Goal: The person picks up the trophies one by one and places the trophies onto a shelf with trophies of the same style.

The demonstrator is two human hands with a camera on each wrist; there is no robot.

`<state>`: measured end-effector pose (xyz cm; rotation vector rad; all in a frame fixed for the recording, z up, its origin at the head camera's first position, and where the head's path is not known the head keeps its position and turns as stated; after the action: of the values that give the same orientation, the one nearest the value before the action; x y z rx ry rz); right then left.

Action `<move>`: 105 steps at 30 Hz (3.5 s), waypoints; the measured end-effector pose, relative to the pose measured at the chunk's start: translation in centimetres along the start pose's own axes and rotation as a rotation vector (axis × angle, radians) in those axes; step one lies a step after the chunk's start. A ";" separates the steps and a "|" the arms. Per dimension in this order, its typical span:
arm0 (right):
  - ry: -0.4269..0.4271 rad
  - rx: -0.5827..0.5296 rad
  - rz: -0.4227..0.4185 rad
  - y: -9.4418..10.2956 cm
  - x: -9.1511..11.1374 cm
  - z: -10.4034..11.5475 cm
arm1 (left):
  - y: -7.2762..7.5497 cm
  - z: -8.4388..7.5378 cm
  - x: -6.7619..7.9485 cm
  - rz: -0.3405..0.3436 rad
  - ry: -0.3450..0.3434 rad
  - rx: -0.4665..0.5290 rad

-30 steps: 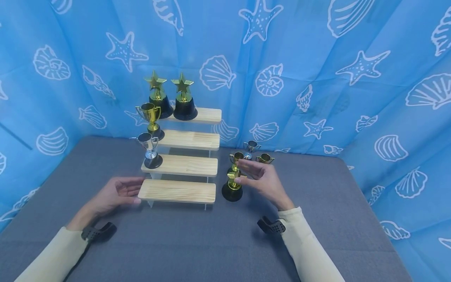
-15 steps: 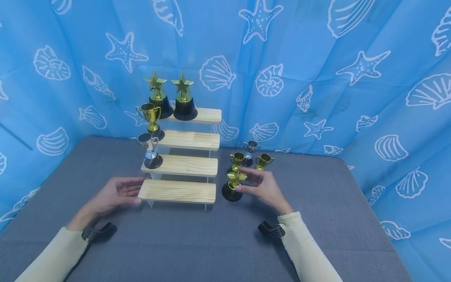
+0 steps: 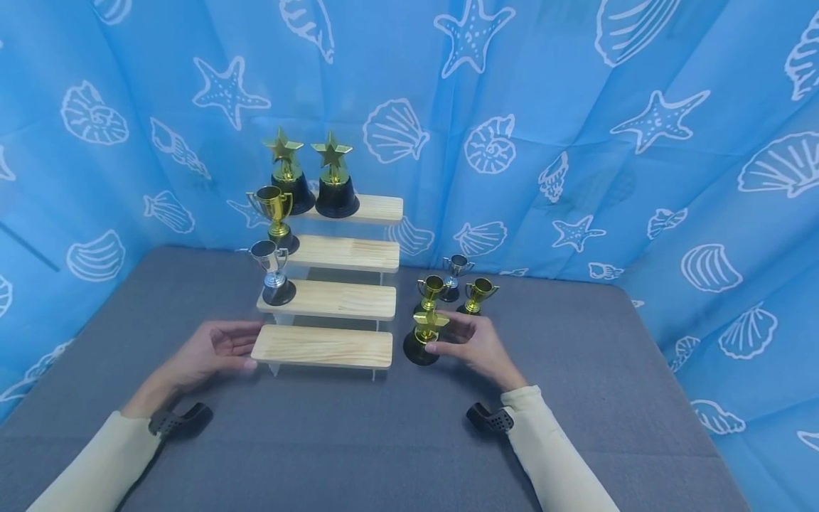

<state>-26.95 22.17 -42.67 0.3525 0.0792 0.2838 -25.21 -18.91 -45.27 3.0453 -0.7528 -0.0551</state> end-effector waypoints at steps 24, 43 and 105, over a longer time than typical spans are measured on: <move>0.033 0.028 -0.061 -1.0 0.0 -1.2 | -0.1 -0.3 0.1 0.005 0.003 -0.002; 0.029 0.106 -0.048 -1.4 0.0 -1.4 | 0.1 -0.1 0.1 0.004 -0.010 0.006; 0.116 0.080 -0.129 0.9 0.7 2.4 | -0.1 -0.2 0.0 0.004 -0.024 -0.010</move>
<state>-26.21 22.43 -40.14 0.4083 0.2266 0.1734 -25.14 -18.83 -45.03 3.0386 -0.7578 -0.0961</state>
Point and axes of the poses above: each hand's wrist, its own x-axis away from the middle knuckle, its own y-axis out of the back of the hand, z = x × y, the point moved 8 cm from there along -x, towards the middle knuckle, and after that the axes turned 1 degree about -z, right-handed, at the moved point
